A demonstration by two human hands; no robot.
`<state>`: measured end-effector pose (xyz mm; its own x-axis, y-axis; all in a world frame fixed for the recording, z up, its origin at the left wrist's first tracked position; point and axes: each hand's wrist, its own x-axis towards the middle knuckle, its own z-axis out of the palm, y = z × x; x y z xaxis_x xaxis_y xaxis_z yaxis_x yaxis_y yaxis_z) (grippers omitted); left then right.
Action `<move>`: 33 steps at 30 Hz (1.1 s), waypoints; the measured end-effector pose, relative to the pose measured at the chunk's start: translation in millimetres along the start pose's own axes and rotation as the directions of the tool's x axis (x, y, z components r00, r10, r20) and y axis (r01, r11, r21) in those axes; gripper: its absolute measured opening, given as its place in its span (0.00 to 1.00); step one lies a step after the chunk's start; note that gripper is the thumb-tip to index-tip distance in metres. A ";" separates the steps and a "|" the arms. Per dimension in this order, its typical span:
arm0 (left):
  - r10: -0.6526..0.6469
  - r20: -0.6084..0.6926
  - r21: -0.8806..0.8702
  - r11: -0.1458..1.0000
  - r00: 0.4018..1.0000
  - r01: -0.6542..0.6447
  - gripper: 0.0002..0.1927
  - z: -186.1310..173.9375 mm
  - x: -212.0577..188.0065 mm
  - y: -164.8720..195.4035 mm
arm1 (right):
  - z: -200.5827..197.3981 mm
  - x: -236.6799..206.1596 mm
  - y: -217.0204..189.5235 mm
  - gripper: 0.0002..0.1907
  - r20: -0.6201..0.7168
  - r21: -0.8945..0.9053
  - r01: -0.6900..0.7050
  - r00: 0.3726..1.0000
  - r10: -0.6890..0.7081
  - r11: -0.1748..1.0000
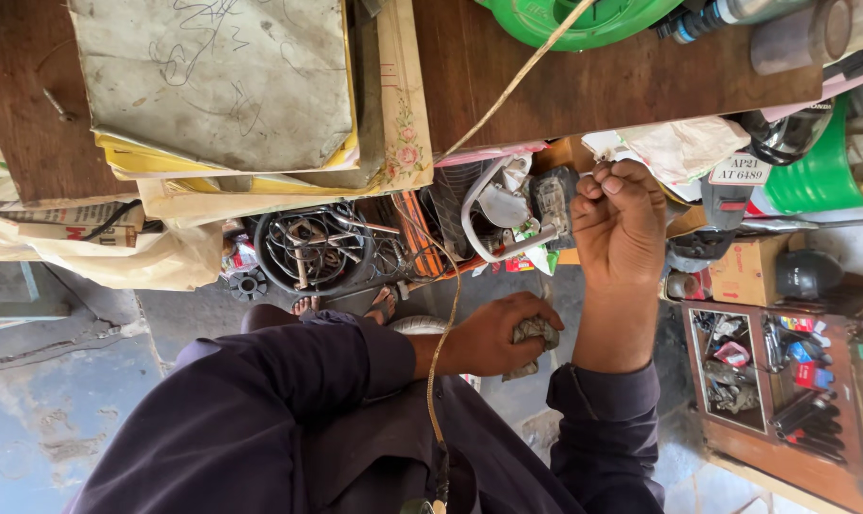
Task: The person wipes a small metal part with a cloth, then picks up a bolt and wipes it as well. They continue to wipe the metal part and the bolt repeatedly, occasionally moving around the cluttered workshop.
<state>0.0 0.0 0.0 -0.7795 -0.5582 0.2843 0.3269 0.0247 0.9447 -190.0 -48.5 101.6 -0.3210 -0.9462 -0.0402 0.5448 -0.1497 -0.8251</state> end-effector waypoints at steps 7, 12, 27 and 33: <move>-0.048 0.028 0.005 0.999 0.998 0.048 0.17 -10.9 -4.2 6.4 | 10.3 -6.2 7.4 0.07 -0.101 -0.079 0.039 0.994 -0.047 0.996; -0.053 0.030 -0.003 0.999 0.998 0.053 0.17 -13.1 -4.3 -0.5 | 3.9 -1.8 12.0 0.07 -0.097 -0.096 0.042 0.994 -0.051 0.995; 0.006 -0.025 0.026 1.000 1.000 -0.005 0.17 -8.7 6.9 -15.3 | -3.7 -2.7 21.4 0.08 0.211 -0.846 0.374 0.889 -0.407 0.379; -0.093 -0.481 -0.157 0.987 0.872 0.019 0.21 -17.9 24.4 -11.4 | 21.6 -17.8 26.9 0.23 0.267 -0.952 0.303 0.882 -0.389 0.033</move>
<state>-13.2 -28.8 -6.7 -0.4533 -0.8876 0.0814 0.3915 -0.1162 0.9128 -152.8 -41.9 92.4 -0.2877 -0.8527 0.4360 -0.8171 -0.0190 -0.5762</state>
